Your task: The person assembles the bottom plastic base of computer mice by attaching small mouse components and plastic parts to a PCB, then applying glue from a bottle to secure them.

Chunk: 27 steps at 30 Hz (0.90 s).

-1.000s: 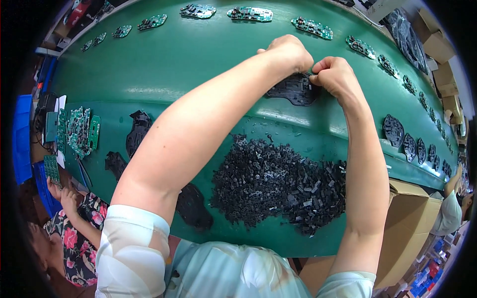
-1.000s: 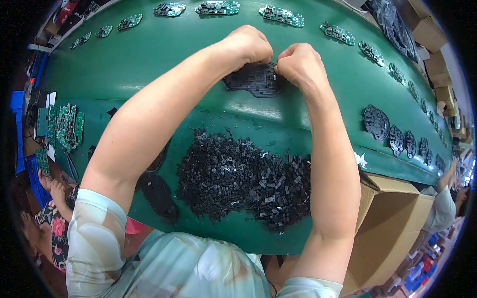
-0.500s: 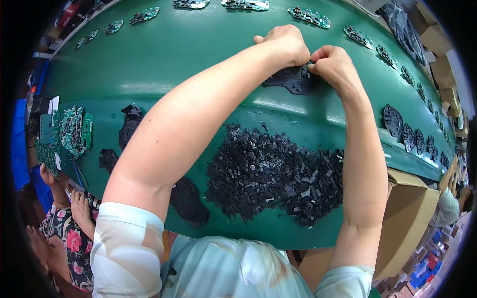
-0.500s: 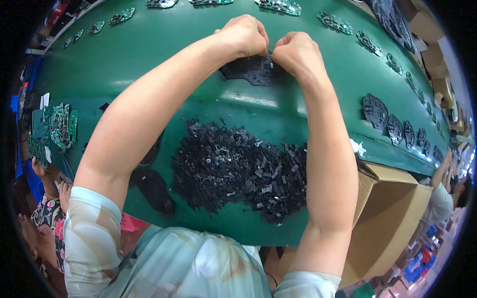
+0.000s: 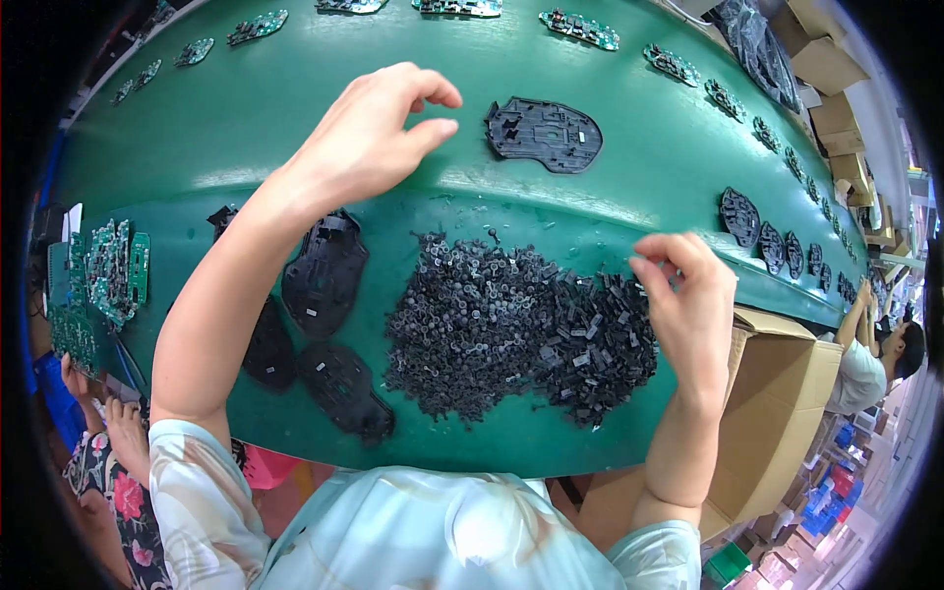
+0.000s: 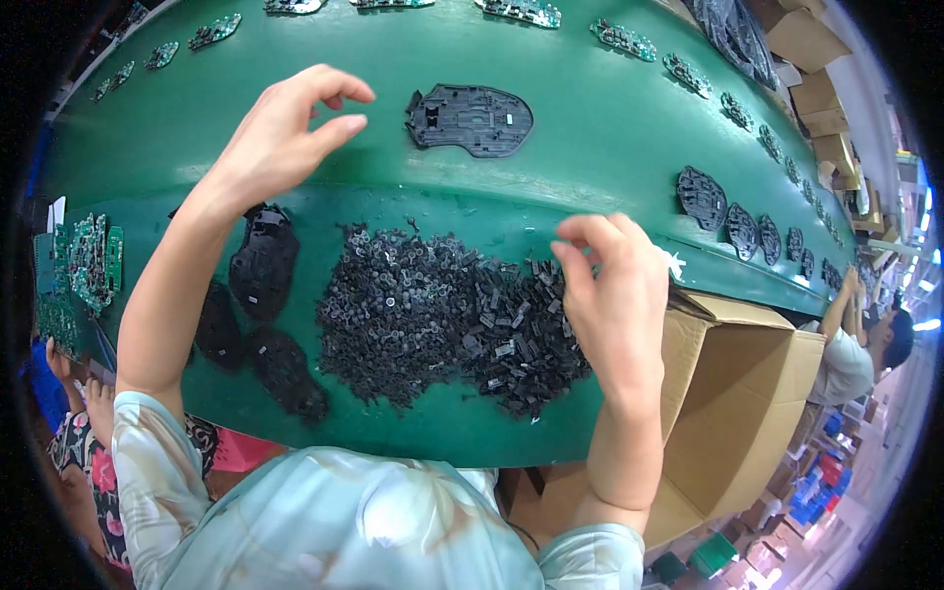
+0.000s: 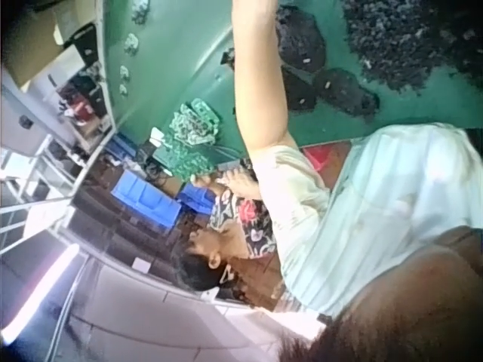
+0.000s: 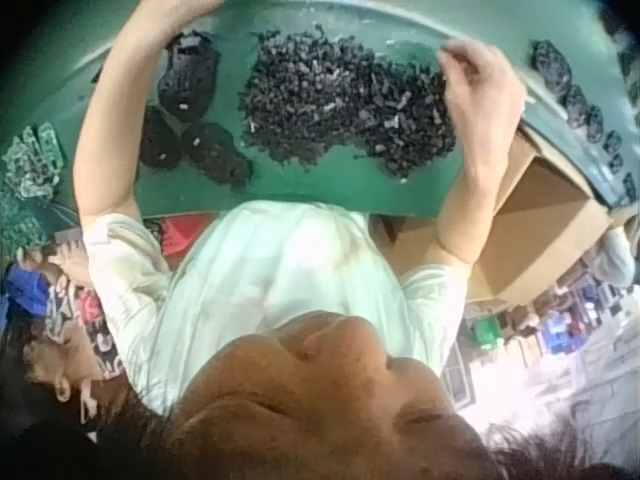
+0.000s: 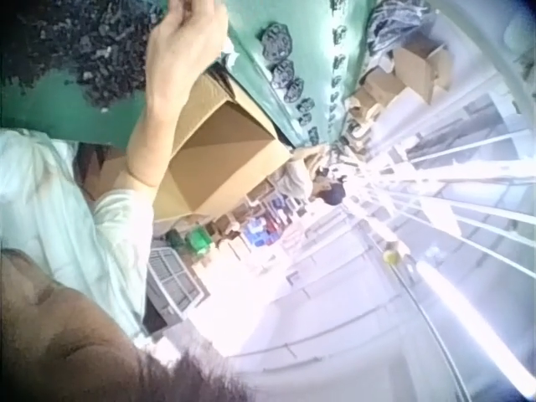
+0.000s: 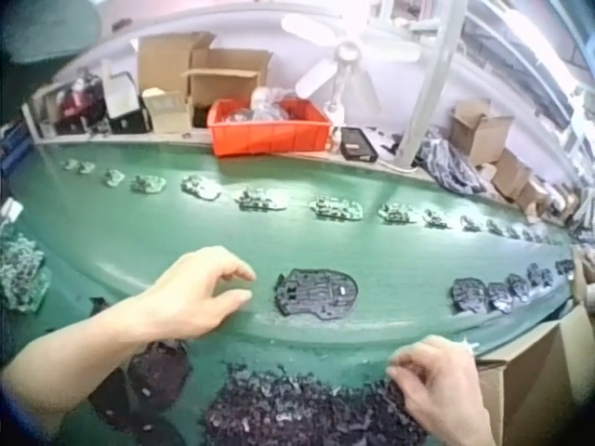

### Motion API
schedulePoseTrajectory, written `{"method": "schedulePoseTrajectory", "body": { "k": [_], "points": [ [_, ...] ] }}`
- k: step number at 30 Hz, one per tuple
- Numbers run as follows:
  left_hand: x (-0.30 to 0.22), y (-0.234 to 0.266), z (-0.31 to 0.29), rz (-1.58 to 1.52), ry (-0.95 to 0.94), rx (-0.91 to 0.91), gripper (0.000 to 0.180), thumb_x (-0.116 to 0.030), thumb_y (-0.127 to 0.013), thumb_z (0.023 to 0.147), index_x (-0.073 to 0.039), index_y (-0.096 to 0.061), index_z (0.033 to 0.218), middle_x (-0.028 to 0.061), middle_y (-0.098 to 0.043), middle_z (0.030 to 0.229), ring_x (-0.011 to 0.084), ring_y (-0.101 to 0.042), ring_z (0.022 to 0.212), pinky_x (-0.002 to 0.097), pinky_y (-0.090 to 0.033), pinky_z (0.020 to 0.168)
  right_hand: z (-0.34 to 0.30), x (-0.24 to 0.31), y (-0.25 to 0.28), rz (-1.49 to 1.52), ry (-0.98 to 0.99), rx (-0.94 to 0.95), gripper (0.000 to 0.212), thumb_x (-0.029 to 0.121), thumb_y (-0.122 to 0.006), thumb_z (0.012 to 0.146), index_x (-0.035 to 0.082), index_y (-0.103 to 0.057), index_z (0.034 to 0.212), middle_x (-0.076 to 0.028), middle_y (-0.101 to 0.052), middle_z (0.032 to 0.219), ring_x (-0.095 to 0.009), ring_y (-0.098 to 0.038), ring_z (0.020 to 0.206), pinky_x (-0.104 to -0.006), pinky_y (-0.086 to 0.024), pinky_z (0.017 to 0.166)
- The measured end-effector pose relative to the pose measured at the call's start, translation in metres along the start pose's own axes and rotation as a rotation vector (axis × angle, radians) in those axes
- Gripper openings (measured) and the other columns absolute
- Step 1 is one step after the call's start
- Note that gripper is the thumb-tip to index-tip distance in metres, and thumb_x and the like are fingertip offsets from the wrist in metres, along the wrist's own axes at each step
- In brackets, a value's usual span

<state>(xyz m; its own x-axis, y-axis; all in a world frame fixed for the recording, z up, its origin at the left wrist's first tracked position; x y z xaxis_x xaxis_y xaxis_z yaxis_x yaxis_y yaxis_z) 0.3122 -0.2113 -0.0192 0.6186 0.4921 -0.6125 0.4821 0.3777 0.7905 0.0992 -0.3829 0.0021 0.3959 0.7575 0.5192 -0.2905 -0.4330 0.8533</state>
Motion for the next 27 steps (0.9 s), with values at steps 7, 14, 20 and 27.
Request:
{"method": "schedulePoseTrajectory", "body": {
  "k": [7, 14, 20, 27],
  "points": [
    [-0.009, 0.002, -0.040, -0.004, -0.188, 0.010, 0.018, -0.009, -0.065, 0.083, -0.001, -0.063, 0.099, 0.0125, -0.062, 0.100, 0.0307, -0.056, 0.098, 0.0397, -0.046, 0.087, -0.025, -0.015, -0.006, -0.057, -0.033, -0.031, 0.008, 0.002, -0.071, 0.076, 0.001, -0.067, 0.084, -0.012, -0.061, 0.076, -0.027, -0.060, 0.068, -0.0353, -0.048, 0.065],
    [-0.003, -0.005, -0.039, 0.017, -0.196, 0.008, 0.022, -0.008, -0.066, 0.083, -0.004, -0.061, 0.104, 0.0099, -0.061, 0.108, 0.0286, -0.056, 0.100, 0.0365, -0.046, 0.084, -0.014, -0.015, -0.035, -0.003, -0.116, 0.109, 0.013, 0.004, -0.072, 0.074, 0.001, -0.067, 0.085, -0.011, -0.060, 0.078, -0.028, -0.059, 0.076, -0.0378, -0.048, 0.069],
    [-0.025, -0.028, -0.014, 0.036, -0.332, -0.033, 0.029, -0.009, -0.068, 0.081, -0.006, -0.062, 0.109, 0.0122, -0.058, 0.114, 0.0314, -0.053, 0.107, 0.0416, -0.043, 0.093, -0.013, -0.007, -0.030, -0.116, 0.042, 0.133, 0.013, 0.000, -0.069, 0.074, 0.000, -0.060, 0.083, -0.012, -0.058, 0.076, -0.028, -0.059, 0.073, -0.0383, -0.047, 0.067],
    [-0.037, -0.058, 0.015, 0.082, -0.354, -0.033, 0.036, -0.012, -0.073, 0.078, -0.009, -0.063, 0.112, 0.0142, -0.053, 0.124, 0.0321, -0.048, 0.119, 0.0466, -0.035, 0.102, -0.009, 0.012, -0.014, 0.154, -0.063, 0.138, 0.016, -0.005, -0.065, 0.078, 0.001, -0.062, 0.093, -0.011, -0.058, 0.073, -0.020, -0.058, 0.062, -0.0310, -0.048, 0.059]
  ]
}}
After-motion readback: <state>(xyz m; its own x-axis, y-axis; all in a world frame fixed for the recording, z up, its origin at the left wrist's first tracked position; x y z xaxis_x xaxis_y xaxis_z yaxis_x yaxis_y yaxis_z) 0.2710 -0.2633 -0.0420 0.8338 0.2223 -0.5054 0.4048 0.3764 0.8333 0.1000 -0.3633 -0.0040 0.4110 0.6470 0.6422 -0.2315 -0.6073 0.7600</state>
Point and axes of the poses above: each hand's wrist, its own z-axis towards the middle knuckle, its own y-axis out of the back of the hand, x = y × z, the point moved 7 cm from there along z, towards the middle knuckle
